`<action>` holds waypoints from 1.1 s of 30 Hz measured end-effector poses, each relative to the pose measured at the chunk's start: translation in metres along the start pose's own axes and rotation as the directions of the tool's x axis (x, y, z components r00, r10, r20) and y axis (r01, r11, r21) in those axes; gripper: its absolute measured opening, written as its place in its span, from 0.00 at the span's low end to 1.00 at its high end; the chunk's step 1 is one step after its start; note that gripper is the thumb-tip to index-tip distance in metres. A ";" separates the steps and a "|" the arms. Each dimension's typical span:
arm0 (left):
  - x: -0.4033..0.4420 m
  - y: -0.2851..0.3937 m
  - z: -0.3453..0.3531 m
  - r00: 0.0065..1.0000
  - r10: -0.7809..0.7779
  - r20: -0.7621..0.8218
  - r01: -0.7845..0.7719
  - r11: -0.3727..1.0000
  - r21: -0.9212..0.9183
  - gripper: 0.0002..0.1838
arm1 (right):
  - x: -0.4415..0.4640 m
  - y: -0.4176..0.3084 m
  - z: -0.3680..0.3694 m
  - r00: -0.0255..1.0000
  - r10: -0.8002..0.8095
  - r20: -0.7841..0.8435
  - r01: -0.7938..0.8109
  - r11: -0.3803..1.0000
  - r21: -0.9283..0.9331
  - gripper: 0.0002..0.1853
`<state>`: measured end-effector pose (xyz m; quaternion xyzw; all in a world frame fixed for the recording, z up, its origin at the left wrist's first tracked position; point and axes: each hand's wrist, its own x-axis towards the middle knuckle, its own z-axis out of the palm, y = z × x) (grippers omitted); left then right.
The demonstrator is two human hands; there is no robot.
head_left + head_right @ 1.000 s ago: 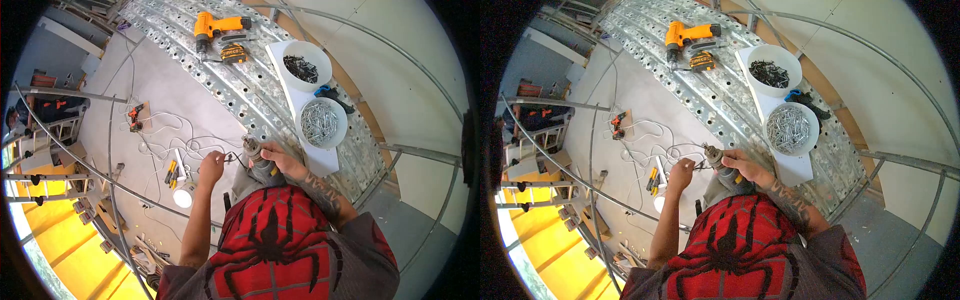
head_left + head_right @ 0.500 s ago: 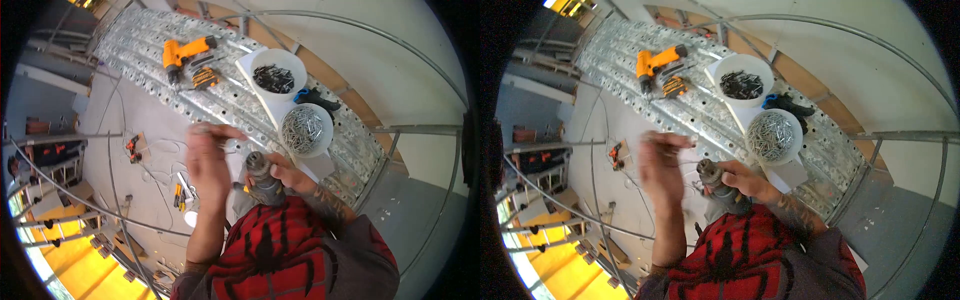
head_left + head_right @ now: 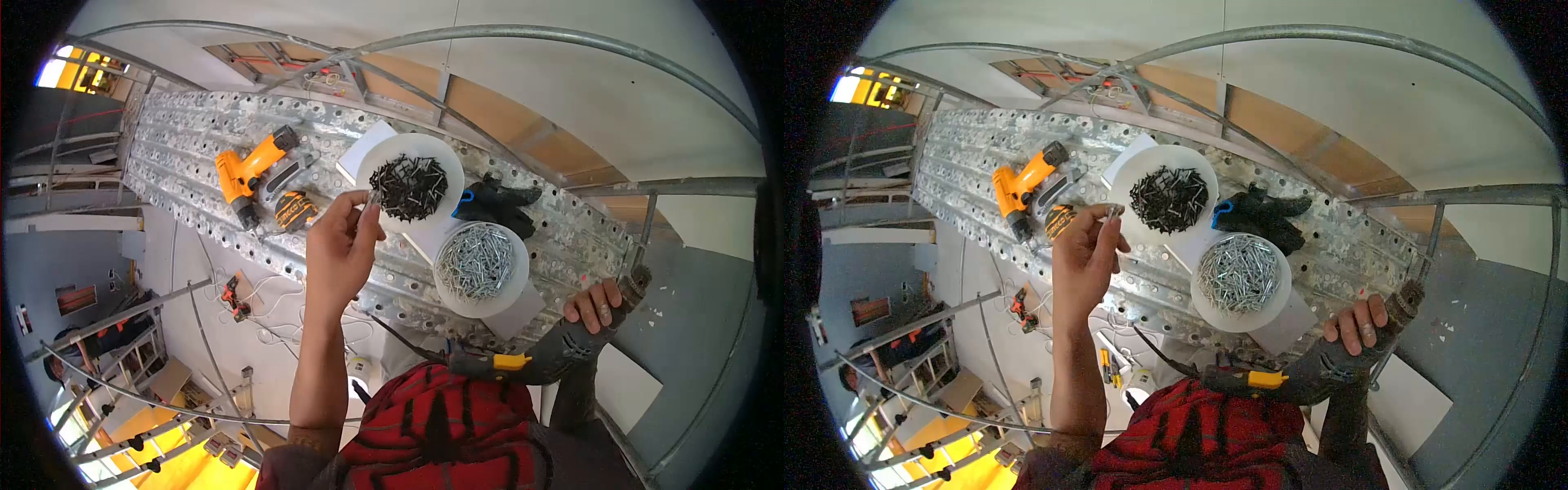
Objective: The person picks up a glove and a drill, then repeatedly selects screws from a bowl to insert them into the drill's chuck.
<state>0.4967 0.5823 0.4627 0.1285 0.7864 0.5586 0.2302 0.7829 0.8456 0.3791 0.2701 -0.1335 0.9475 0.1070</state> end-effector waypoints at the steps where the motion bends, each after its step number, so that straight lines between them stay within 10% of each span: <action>1: 0.011 -0.002 0.004 1.000 -0.008 0.010 0.008 1.000 0.001 0.11 | -0.009 0.001 -0.004 1.000 -0.030 -0.007 0.030 1.000 0.010 0.16; 7: 0.038 -0.002 0.009 0.976 0.206 -0.070 -0.155 0.883 0.444 0.12 | -0.014 0.039 -0.006 0.975 -0.120 -0.185 0.121 0.993 -0.005 0.14; 9: 0.029 -0.007 0.006 0.983 0.180 -0.022 -0.156 0.899 0.410 0.11 | -0.007 0.046 0.006 0.866 -0.127 -0.484 0.104 0.992 -0.075 0.14; 15: -0.017 -0.042 0.042 0.861 0.217 0.459 -0.406 0.838 0.365 0.16 | -0.031 0.045 -0.018 0.867 -0.121 -0.484 0.146 0.989 0.013 0.19; 25: -0.044 -0.055 0.050 0.951 0.146 0.271 -0.253 0.872 0.420 0.15 | -0.043 0.059 -0.012 0.746 -0.221 -0.628 0.204 0.974 -0.100 0.30; 29: -0.042 -0.048 0.071 0.895 0.273 0.352 -0.407 0.822 0.398 0.11 | -0.051 0.063 -0.009 0.701 -0.225 -0.676 0.162 0.974 -0.156 0.33; 33: -0.037 -0.043 0.127 0.631 0.377 0.678 -0.759 0.481 0.438 0.19 | -0.056 0.069 -0.009 0.609 -0.209 -0.765 0.056 0.974 -0.221 0.36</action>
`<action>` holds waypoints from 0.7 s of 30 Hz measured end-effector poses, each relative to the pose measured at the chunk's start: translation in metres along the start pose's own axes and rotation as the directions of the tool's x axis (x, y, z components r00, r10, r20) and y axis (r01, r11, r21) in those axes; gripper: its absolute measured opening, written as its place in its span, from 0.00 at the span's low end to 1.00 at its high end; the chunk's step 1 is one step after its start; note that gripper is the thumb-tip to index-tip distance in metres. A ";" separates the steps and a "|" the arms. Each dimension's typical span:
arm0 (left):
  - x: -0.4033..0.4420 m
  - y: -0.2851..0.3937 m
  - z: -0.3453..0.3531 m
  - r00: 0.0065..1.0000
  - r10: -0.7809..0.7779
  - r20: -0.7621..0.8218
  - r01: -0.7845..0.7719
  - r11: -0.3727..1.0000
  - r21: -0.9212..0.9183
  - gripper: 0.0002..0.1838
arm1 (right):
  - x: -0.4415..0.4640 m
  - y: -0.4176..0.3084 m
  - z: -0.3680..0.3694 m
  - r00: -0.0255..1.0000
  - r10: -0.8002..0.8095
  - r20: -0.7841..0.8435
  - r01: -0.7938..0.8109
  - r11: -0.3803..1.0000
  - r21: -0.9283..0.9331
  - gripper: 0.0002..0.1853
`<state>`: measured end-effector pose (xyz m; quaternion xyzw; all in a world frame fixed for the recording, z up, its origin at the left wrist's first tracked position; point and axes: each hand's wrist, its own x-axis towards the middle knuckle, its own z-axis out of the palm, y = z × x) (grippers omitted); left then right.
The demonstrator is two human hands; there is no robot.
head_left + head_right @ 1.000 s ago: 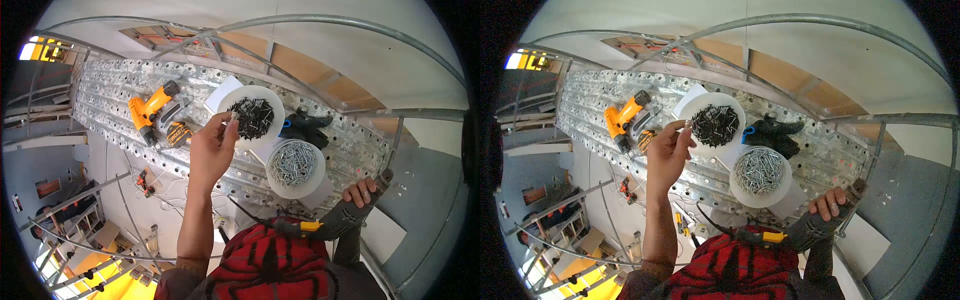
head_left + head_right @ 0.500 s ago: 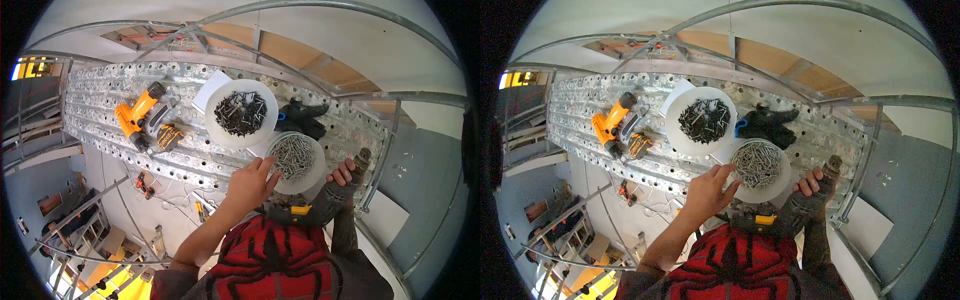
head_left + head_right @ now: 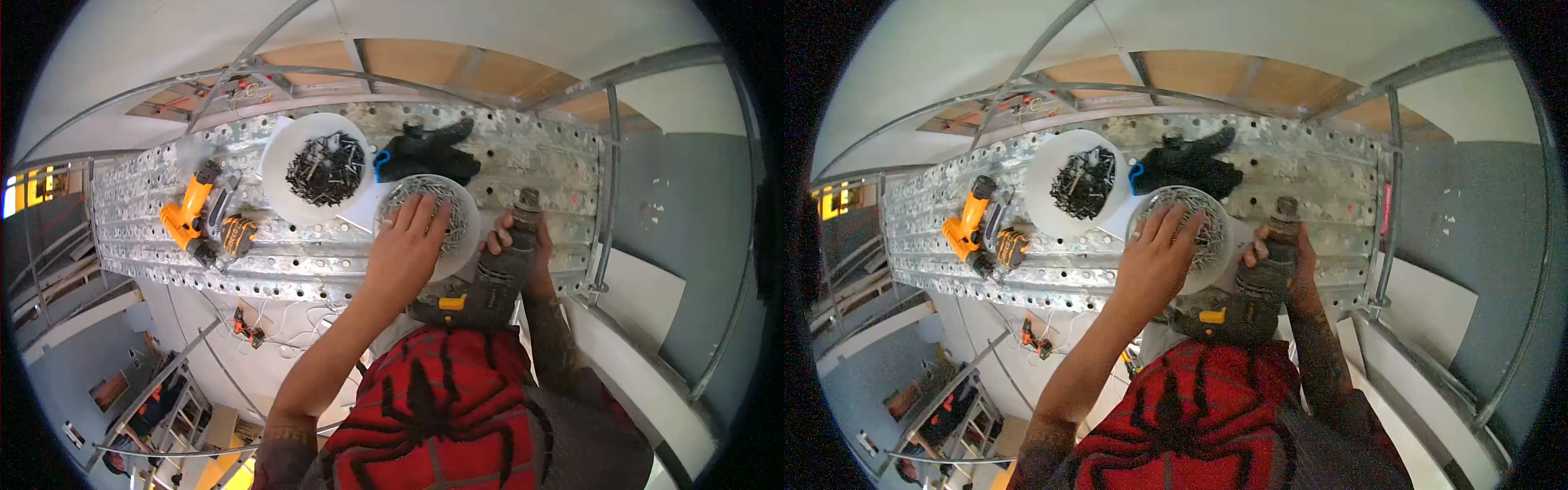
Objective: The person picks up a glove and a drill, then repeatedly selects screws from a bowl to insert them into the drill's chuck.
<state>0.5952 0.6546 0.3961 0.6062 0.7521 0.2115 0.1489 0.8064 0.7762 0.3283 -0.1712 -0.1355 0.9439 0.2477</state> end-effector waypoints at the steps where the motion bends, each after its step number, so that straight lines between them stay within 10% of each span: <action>1: 0.006 0.004 0.008 0.996 0.083 -0.011 -0.081 0.985 0.154 0.22 | 0.001 0.003 0.000 1.000 0.014 -0.025 -0.014 1.000 0.001 0.36; 21: -0.052 0.012 -0.022 0.957 -0.039 0.286 -0.002 0.990 0.141 0.21 | 0.001 0.011 -0.014 0.994 0.066 -0.083 -0.066 0.998 -0.001 0.34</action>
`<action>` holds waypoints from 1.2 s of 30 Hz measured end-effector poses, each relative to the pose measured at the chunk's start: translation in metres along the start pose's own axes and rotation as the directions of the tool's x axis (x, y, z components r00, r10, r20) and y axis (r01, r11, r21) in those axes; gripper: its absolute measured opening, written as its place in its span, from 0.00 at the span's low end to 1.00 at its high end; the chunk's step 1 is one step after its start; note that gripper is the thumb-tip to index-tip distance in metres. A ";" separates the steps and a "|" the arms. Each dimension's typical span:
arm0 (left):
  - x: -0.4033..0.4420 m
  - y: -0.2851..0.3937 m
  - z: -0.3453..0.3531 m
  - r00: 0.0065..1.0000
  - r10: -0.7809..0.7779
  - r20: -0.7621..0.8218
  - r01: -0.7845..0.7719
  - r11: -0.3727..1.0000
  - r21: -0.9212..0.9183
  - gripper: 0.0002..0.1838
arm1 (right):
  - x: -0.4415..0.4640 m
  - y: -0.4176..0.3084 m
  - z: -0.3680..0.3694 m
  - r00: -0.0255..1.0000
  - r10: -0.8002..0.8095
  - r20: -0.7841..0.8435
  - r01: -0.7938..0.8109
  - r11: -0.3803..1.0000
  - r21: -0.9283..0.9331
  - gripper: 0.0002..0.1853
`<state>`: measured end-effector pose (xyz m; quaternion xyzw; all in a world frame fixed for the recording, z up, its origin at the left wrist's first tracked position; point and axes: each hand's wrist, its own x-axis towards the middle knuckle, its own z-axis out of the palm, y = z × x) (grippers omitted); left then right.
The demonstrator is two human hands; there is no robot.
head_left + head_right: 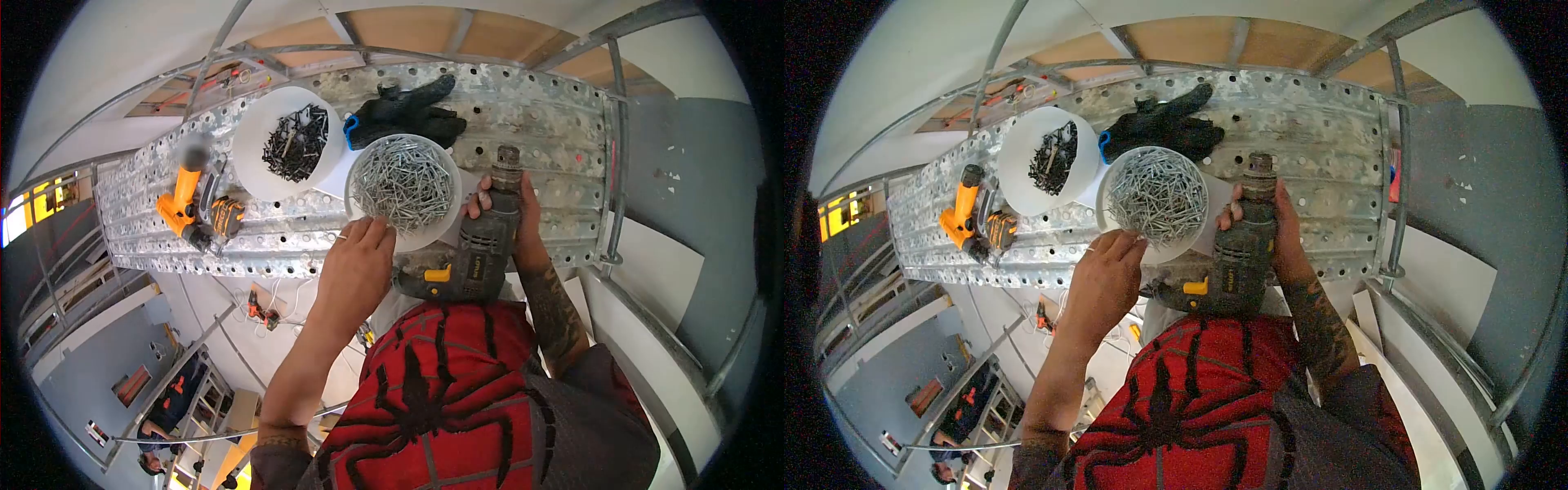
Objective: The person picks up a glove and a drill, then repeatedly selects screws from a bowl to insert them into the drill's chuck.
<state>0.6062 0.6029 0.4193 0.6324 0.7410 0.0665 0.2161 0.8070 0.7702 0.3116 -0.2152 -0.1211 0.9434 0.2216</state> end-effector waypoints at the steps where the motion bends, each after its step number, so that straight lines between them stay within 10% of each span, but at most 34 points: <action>1: 0.001 0.002 -0.002 1.000 -0.002 0.001 0.002 1.000 0.000 0.21 | 0.001 0.000 0.000 1.000 0.002 0.000 -0.002 1.000 0.001 0.34; 10: 0.047 0.017 0.000 0.954 -0.007 0.299 0.046 0.991 -0.122 0.20 | 0.004 -0.003 0.001 0.999 0.033 0.039 -0.033 0.999 0.021 0.35; 12: 0.051 0.007 0.003 0.997 0.036 -0.063 -0.050 0.968 -0.245 0.21 | 0.003 -0.001 0.000 0.999 0.008 0.032 -0.008 1.000 0.010 0.35; 36: 0.069 -0.024 -0.035 0.965 -0.064 -0.253 -0.058 0.893 -0.447 0.19 | 0.005 -0.002 -0.008 0.996 0.040 0.080 -0.037 0.999 -0.039 0.36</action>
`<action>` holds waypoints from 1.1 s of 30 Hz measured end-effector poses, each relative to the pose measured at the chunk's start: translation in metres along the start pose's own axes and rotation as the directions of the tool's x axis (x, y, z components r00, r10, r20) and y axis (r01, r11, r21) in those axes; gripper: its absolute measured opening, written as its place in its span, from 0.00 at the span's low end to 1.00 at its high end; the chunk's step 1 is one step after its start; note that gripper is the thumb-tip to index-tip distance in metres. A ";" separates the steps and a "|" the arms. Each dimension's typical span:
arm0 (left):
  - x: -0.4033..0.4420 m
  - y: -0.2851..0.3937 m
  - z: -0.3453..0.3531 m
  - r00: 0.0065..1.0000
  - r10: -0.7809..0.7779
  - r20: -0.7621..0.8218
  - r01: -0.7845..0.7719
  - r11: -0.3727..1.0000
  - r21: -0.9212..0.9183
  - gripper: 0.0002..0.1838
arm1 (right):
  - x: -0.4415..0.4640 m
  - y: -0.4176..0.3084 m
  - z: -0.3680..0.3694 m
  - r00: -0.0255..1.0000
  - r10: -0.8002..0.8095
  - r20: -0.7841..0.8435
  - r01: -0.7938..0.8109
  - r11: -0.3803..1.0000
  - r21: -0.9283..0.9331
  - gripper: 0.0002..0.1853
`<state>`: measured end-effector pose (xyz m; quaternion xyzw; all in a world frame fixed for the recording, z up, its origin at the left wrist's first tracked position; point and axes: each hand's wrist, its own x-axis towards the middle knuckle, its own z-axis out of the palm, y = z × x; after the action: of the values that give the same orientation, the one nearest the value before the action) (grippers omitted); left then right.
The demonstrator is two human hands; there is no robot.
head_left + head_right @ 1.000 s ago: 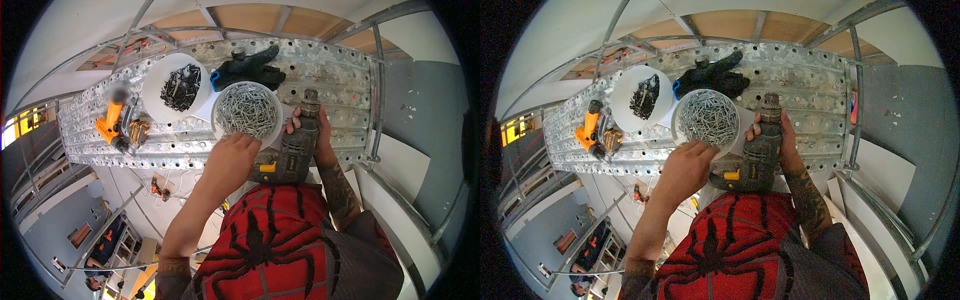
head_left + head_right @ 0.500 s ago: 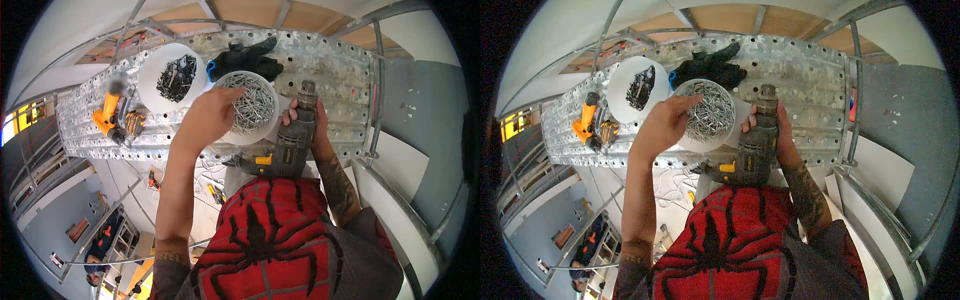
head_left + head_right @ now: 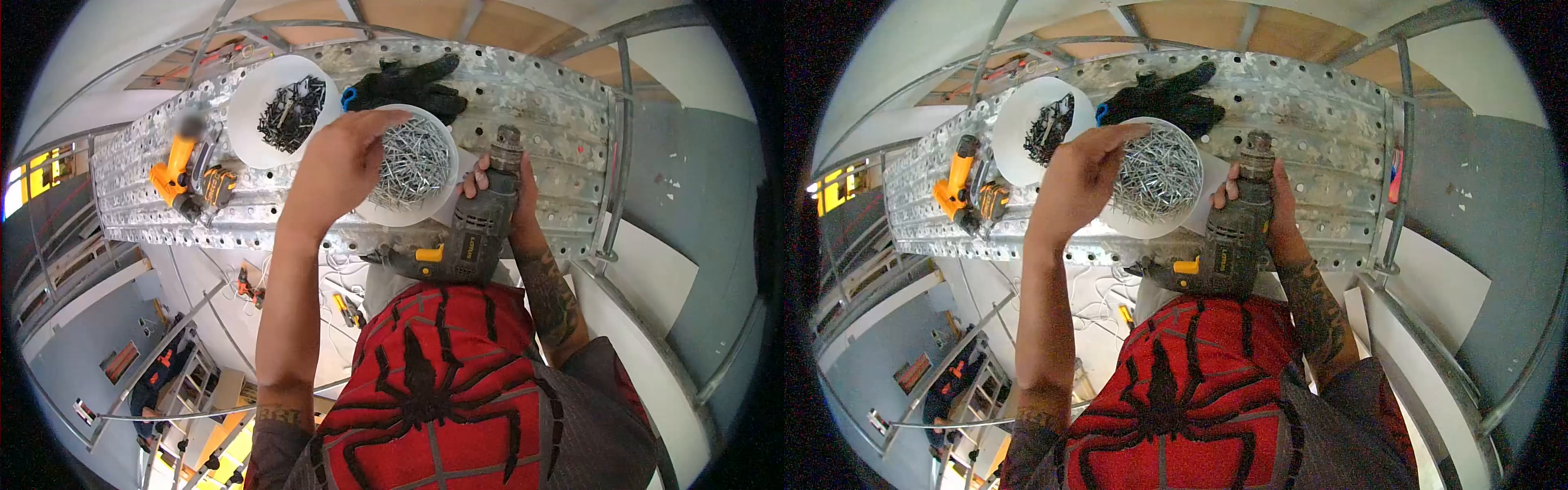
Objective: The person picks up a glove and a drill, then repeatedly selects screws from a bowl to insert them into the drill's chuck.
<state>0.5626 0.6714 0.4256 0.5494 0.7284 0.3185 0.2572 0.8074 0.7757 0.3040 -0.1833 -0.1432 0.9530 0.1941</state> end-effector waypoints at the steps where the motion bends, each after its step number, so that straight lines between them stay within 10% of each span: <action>1: -0.001 0.002 0.005 1.000 -0.002 -0.003 0.002 1.000 0.001 0.19 | -0.001 0.001 0.001 1.000 0.003 0.002 -0.003 1.000 -0.001 0.36; 10: -0.117 0.067 0.054 0.962 0.249 -0.113 -0.265 0.950 -0.164 0.29 | -0.013 -0.018 0.054 0.926 -0.026 0.377 0.062 0.995 -0.084 0.37; 16: -0.190 0.093 0.079 0.928 0.027 -0.371 -0.075 0.990 -0.116 0.48 | 0.004 -0.006 0.148 0.819 0.194 0.540 -0.022 0.951 -0.308 0.36; 23: -0.261 0.111 0.088 0.539 -0.515 -0.667 0.326 0.857 -0.398 0.65 | -0.019 0.117 0.201 0.728 0.459 0.509 -0.183 0.846 -0.501 0.38; 33: -0.374 0.124 0.152 0.170 -0.838 -0.519 0.009 0.528 -0.849 0.57 | -0.068 0.221 0.179 0.365 0.910 0.198 -0.264 0.305 -0.915 0.48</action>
<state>0.8506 0.3624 0.4261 -0.1359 0.6883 0.7094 0.0670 0.7232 0.5157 0.4082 0.0945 -0.5016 0.7676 -0.3876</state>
